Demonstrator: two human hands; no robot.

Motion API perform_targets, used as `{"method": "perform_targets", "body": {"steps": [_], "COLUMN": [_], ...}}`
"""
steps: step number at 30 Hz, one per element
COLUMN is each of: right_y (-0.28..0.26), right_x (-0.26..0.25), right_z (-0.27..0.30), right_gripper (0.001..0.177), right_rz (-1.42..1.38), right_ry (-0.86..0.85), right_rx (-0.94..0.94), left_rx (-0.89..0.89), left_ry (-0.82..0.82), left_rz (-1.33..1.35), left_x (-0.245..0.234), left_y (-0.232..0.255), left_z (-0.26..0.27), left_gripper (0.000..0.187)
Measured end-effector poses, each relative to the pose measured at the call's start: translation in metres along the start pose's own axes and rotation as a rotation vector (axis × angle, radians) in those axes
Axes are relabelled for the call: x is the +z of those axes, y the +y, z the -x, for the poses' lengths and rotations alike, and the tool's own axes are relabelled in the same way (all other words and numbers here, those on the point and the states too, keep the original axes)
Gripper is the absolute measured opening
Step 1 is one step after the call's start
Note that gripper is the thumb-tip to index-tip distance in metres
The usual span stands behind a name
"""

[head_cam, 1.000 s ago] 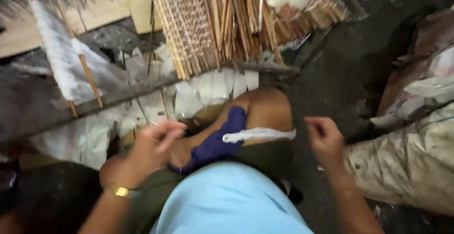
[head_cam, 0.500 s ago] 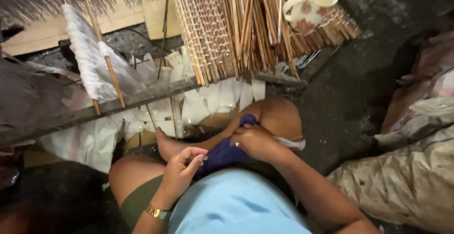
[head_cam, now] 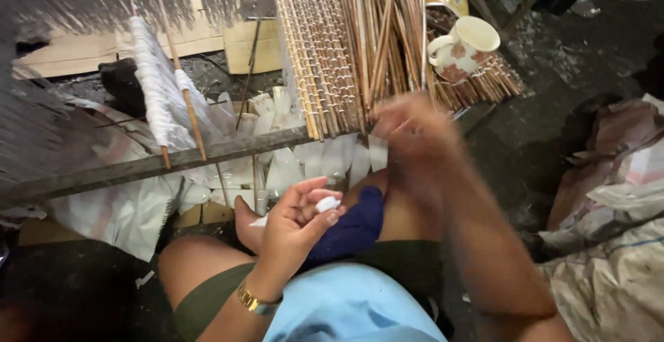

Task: Tying individual candle wicks onto a wooden stick as part of a manual candle-making process.

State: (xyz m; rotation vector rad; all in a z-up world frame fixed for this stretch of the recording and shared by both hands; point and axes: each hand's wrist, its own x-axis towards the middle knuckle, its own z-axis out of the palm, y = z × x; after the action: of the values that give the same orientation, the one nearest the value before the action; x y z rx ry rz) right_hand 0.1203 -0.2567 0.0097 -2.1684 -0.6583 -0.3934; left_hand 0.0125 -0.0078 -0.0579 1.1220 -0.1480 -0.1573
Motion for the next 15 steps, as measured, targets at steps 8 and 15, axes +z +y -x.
{"method": "perform_targets", "body": {"steps": [8, 15], "right_y": [0.123, 0.097], "right_x": [-0.041, -0.045], "right_z": [-0.069, -0.063], "right_gripper": [0.043, 0.033], "right_rz": [0.58, -0.192], "right_ry": [0.046, 0.446], "right_rx": [0.731, 0.76], "left_rx": [0.304, 0.147], "left_ry": [-0.002, 0.14], "left_rz": [-0.629, -0.694], "left_x": [-0.027, -0.035], "left_y": [0.015, 0.015], "left_z": [0.013, 0.021], "left_gripper": [0.018, 0.012]}}
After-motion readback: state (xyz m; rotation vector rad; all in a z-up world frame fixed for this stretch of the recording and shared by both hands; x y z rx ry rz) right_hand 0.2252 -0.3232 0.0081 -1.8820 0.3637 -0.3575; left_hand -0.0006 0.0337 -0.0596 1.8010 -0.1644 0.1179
